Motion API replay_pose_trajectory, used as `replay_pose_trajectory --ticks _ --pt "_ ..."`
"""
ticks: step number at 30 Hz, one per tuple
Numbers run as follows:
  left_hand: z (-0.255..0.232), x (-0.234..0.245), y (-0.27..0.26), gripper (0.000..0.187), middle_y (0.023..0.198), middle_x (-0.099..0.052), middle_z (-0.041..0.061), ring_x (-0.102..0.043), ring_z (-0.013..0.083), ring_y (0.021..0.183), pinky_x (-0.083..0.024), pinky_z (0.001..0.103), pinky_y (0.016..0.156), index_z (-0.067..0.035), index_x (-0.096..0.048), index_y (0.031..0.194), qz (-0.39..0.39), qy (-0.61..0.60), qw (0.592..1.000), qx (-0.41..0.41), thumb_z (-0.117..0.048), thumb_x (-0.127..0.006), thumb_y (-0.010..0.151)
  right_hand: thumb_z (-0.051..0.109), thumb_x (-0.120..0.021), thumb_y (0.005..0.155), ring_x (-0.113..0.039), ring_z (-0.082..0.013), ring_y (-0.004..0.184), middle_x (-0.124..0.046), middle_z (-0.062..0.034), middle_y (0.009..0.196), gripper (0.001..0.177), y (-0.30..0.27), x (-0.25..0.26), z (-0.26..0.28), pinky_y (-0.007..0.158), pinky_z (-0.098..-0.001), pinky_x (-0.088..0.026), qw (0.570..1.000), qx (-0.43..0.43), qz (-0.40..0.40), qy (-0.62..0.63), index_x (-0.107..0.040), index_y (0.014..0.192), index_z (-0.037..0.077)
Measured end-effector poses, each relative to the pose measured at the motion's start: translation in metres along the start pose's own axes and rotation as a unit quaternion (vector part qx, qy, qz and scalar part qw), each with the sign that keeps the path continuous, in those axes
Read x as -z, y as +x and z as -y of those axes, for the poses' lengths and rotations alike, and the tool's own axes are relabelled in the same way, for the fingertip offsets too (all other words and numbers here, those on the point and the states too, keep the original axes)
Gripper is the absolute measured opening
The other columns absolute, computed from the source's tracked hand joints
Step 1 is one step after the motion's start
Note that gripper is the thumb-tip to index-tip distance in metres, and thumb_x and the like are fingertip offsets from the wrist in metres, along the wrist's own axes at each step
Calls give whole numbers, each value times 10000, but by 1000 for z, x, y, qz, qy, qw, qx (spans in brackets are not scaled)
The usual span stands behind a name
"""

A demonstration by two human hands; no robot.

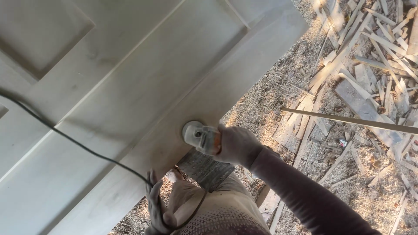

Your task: Sanding a wooden door using a power orbital sander

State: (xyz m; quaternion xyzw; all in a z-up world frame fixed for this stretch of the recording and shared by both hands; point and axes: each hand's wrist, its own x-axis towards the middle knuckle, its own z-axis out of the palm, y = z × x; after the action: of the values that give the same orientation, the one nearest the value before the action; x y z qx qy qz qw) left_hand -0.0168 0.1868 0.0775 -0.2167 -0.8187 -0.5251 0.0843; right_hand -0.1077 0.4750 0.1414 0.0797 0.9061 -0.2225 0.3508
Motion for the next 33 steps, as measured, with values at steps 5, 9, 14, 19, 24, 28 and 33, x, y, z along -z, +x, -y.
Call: replay_pose_trajectory --ticks 5,9,14,19,24,28,33 --pt "19 -4 -6 745 1631 -315 303 -283 449 1568 -249 592 1243 -2 -394 1423 31 61 997 34 -610 -126 1087 342 -586 732 -750 -325 685 -724 -149 706 316 18 47 -59 577 -422 -598 998 -40 -30 -22 -661 879 73" --pt "34 -33 13 808 1667 -249 265 -193 478 1577 -130 638 1270 -55 -376 1473 102 118 987 47 -691 -175 1016 237 -732 710 -668 -197 747 -746 -76 799 273 16 103 -99 681 -329 -538 973 -169 -112 109 -735 951 109" --pt "46 -75 46 848 1669 -221 271 -172 531 1554 -112 698 1239 -55 -322 1518 174 177 969 18 -702 -166 993 51 -767 738 -502 -124 608 -679 -62 755 222 10 164 -116 484 -278 -377 898 -218 -197 327 -720 955 64" --pt "53 -97 65 836 1679 -241 215 -171 507 1564 -166 698 1232 -67 -306 1535 173 233 957 -14 -697 -214 994 25 -691 753 -664 -166 957 -702 -16 968 277 27 196 -136 911 -316 -529 831 -220 -250 446 -699 1029 49" --pt "54 -94 69 792 1675 -233 227 -185 519 1554 -168 681 1236 -67 -321 1507 185 234 954 -18 -671 -266 998 244 -805 815 -697 -165 949 -727 -32 1030 376 63 210 -209 813 -277 -591 883 -217 -276 313 -700 1129 66" --pt "50 -83 58 807 1670 -262 212 -211 491 1559 -186 644 1250 -60 -358 1500 167 225 960 -13 -682 -227 1003 181 -742 846 -654 -197 1006 -683 -37 1051 363 39 208 -149 871 -317 -580 856 -248 -266 369 -681 1196 107" --pt "31 -48 47 761 1673 -254 218 -178 426 1587 -121 595 1287 -79 -351 1514 155 122 980 4 -650 -187 1037 96 -742 772 -677 -122 946 -733 2 1000 330 43 142 -112 827 -284 -517 840 -157 -260 450 -727 1102 85"
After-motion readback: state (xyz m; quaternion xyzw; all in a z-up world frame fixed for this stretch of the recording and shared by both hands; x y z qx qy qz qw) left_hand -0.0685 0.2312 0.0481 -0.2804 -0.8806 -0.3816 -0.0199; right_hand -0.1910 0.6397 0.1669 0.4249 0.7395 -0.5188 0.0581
